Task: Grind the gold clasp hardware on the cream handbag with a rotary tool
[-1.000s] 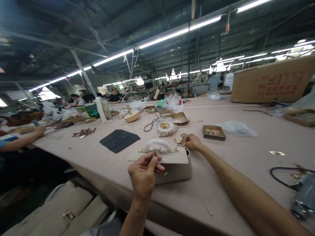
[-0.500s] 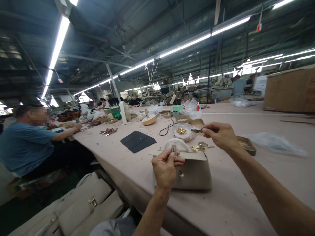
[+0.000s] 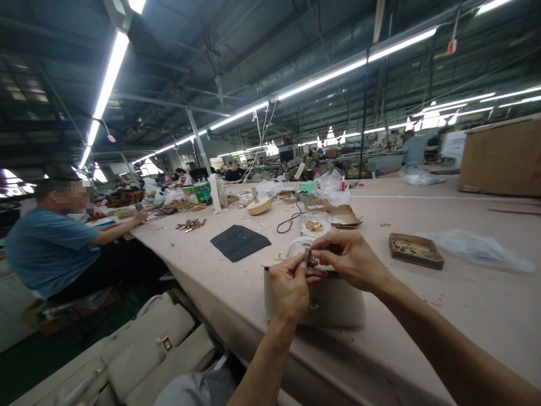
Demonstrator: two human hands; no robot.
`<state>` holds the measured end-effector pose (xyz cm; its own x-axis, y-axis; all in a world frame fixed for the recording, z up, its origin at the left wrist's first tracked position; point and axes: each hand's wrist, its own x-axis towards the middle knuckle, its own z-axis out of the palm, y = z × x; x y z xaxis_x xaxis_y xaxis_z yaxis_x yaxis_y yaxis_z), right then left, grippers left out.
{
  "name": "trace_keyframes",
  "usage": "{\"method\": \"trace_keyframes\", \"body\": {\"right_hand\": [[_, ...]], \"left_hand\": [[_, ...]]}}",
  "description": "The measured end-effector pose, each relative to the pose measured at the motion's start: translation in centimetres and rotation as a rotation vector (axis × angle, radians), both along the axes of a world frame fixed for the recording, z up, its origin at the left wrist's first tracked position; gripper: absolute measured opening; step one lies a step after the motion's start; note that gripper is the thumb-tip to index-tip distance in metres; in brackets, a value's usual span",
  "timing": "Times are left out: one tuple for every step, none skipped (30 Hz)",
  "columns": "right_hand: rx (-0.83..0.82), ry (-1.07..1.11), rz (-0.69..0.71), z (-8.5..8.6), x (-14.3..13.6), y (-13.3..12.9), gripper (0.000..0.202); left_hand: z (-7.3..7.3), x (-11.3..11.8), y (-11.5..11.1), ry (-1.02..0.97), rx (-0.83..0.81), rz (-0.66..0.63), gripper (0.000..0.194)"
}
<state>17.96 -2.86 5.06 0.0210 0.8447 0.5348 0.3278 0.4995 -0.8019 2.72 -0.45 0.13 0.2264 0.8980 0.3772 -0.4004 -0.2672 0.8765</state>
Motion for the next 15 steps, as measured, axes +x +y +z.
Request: {"method": "trace_keyframes", "body": {"right_hand": [[0.009, -0.015, -0.022, -0.17, -0.09, 0.05, 0.02], [0.019, -0.028, -0.042, -0.3, -0.16, 0.05, 0.019], [0.026, -0.036, -0.059, -0.39, -0.21, 0.03, 0.018], [0.026, -0.036, -0.07, -0.46, -0.25, 0.0, 0.018], [0.016, -0.026, -0.072, -0.5, -0.28, -0.04, 0.018], [0.003, -0.006, -0.072, -0.53, -0.32, -0.06, 0.019], [-0.011, 0.02, -0.069, -0.53, -0.37, -0.08, 0.02], [-0.025, 0.047, -0.062, -0.52, -0.43, -0.1, 0.021], [-0.038, 0.073, -0.049, -0.5, -0.51, -0.11, 0.022], [-0.049, 0.098, -0.032, -0.46, -0.6, -0.13, 0.023], [-0.056, 0.122, -0.012, -0.42, -0.7, -0.16, 0.024], [-0.06, 0.145, 0.005, -0.38, -0.79, -0.18, 0.025], [-0.059, 0.165, 0.019, -0.36, -0.88, -0.21, 0.026], [-0.054, 0.181, 0.027, -0.36, -0.94, -0.23, 0.026], [-0.047, 0.193, 0.027, -0.38, -0.98, -0.24, 0.026]], "left_hand": [[0.01, -0.03, -0.03, 0.007, 0.006, -0.011, 0.032], [0.02, -0.06, -0.06, 0.013, 0.01, -0.019, 0.033], [0.02, -0.08, -0.08, 0.017, 0.015, -0.026, 0.033], [0.02, -0.11, -0.09, 0.022, 0.02, -0.031, 0.033], [0.02, -0.14, -0.1, 0.025, 0.025, -0.034, 0.033], [0.02, -0.17, -0.11, 0.027, 0.03, -0.037, 0.033], [0.02, -0.19, -0.12, 0.03, 0.034, -0.04, 0.032], [0.03, -0.2, -0.13, 0.032, 0.038, -0.042, 0.032], [0.04, -0.21, -0.15, 0.033, 0.041, -0.045, 0.032], [0.05, -0.21, -0.17, 0.033, 0.043, -0.048, 0.031], [0.08, -0.21, -0.19, 0.032, 0.046, -0.053, 0.031], [0.11, -0.21, -0.21, 0.032, 0.048, -0.057, 0.031], [0.14, -0.21, -0.23, 0.03, 0.05, -0.062, 0.031], [0.18, -0.21, -0.23, 0.029, 0.051, -0.065, 0.03], [0.2, -0.2, -0.23, 0.027, 0.051, -0.067, 0.03]]}}
